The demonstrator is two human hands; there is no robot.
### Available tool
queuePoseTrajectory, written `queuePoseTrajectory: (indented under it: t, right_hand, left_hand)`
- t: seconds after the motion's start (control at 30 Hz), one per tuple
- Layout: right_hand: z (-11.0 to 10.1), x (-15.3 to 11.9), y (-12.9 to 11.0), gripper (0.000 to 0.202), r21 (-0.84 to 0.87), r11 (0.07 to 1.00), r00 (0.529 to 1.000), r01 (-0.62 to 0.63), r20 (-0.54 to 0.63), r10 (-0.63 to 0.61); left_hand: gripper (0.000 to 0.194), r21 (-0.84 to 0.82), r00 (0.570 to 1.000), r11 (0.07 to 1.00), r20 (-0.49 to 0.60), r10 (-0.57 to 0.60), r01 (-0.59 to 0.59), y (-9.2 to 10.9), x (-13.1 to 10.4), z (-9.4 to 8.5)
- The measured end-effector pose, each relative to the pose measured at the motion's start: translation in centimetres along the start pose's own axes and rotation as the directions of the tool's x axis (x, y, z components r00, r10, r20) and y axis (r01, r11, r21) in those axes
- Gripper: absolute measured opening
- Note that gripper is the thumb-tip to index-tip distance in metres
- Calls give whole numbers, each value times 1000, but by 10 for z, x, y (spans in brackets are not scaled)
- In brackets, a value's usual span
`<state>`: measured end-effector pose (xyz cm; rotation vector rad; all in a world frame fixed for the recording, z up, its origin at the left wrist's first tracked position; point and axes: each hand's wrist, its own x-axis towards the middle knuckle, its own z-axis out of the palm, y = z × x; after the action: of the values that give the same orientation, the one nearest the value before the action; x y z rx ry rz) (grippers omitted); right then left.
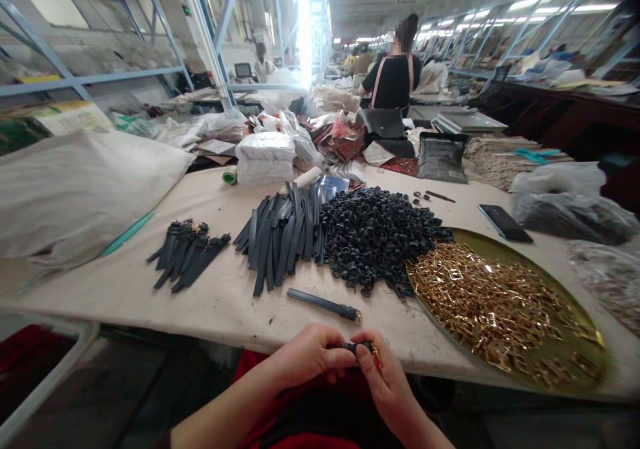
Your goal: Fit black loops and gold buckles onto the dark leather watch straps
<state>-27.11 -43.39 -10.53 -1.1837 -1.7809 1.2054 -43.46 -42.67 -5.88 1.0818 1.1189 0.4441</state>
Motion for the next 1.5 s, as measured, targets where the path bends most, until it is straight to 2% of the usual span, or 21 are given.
queuePoseTrajectory:
  t: [0.23,0.37,0.47,0.57,0.63,0.67,0.73,0.8,0.9,0.97,1.03,1.1,1.17,1.3,1.37,1.4,1.43,1.47,1.5]
  right_hand:
    - [2,7,2,21,-16,998,998,57,-26,-57]
    - [7,4,9,20,-18,999,998,51,-37,-51]
    - [6,4,10,23,57,998,998,25,-52,-22]
    - [3,14,9,30,92,995,998,-37,-37,41]
    - [1,28,7,32,23,998,998,-54,-29,55]
    - [1,37,6,32,-52,998,998,-35,-46,32]
    - [0,56,6,25,-244,968,992,48,-100,-75]
    - [3,72,8,20,-404,902,973,152,-100,-209]
    - [9,81,16,20,-525,807,946,271,-9,-324]
    - [14,78,23,19,-572,763,935,303,22,-354]
    - [17,73,26,17,-589,741,923,322,23,-383]
    - [18,68,25,17,-586,733,912,344,23,-409]
    - [18,65,21,18,-584,728,904,358,22,-427]
    - [12,63,20,22,-596,697,873,399,14,-488]
    - [2,64,25,22,-591,712,857,380,-63,-511]
    - [-5,64,28,21,-583,737,856,341,-131,-500]
    - [-13,65,31,19,-569,770,856,288,-207,-473]
    - [-21,66,33,18,-550,803,858,230,-275,-435]
    - [-29,67,33,18,-524,832,862,179,-324,-390]
  left_hand:
    - [24,66,999,998,45,-8,5,12,-8,-14]
    - [26,204,997,978,-53,53,-41,9,-5,-9]
    - [31,374,986,924,-105,129,-81,8,1,-6]
    - [29,455,986,884,-68,155,-107,13,10,-11]
    - [29,566,982,817,-66,177,-109,18,18,-18]
    - [30,651,975,753,-93,203,-95,21,22,-23]
    - [30,809,939,588,-189,287,-17,25,29,-35]
    - [27,875,879,475,-298,372,95,29,35,-52]
    - [22,848,760,462,-474,445,258,32,40,-86]
    - [23,792,655,483,-594,467,374,31,43,-110]
    - [26,732,579,510,-675,457,452,27,46,-130]
    - [27,698,549,533,-711,440,478,22,50,-142]
    - [21,684,541,557,-723,430,471,19,51,-146]
    - [10,674,518,618,-726,452,405,25,43,-135]
    - [12,690,530,642,-701,477,334,27,34,-119]
    - [15,686,565,682,-677,472,253,27,30,-109]
    - [19,652,625,745,-642,444,141,26,26,-98]
    - [23,543,704,840,-593,391,-10,24,22,-85]
    - [25,361,778,922,-537,326,-137,22,20,-73]
